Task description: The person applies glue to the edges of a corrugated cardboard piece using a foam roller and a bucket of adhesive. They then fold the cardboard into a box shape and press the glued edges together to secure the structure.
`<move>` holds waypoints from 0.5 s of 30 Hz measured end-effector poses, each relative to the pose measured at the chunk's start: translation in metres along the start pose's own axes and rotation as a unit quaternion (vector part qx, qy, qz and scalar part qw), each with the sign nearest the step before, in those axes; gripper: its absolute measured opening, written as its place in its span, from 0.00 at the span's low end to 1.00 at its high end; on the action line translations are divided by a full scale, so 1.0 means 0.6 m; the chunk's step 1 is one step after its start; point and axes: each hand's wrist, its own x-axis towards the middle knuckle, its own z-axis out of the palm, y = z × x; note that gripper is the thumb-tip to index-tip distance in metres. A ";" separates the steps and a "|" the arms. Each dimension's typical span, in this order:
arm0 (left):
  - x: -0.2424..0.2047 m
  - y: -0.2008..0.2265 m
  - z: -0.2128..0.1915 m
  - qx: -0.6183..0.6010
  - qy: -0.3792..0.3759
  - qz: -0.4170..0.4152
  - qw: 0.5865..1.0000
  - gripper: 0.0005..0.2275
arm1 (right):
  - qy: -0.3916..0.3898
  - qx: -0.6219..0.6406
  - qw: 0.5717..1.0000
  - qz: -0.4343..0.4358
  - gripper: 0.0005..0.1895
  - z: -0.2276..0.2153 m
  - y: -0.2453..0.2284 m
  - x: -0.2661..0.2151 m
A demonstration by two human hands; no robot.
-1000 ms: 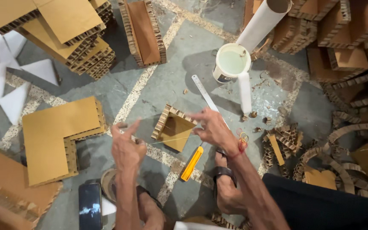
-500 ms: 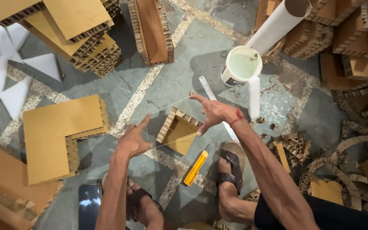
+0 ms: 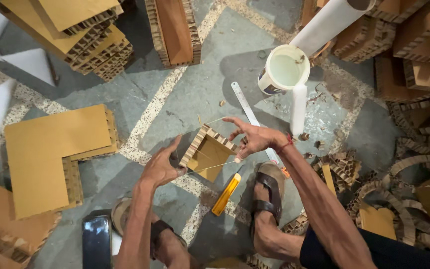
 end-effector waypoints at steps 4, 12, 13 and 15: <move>-0.003 -0.003 0.008 -0.046 0.020 0.020 0.999 0.48 | -0.004 0.004 1.000 -0.027 0.68 0.011 0.010 -0.006; 0.010 -0.009 0.036 -0.036 0.032 0.021 0.999 0.40 | 0.043 0.062 0.997 -0.010 0.64 0.064 0.048 -0.017; 0.015 -0.016 0.042 -0.034 0.032 0.014 0.999 0.38 | 0.051 0.086 0.995 -0.028 0.61 0.070 0.057 -0.014; 0.018 -0.036 0.060 -0.037 0.036 0.002 0.999 0.33 | 0.068 0.157 0.984 -0.041 0.56 0.086 0.079 -0.018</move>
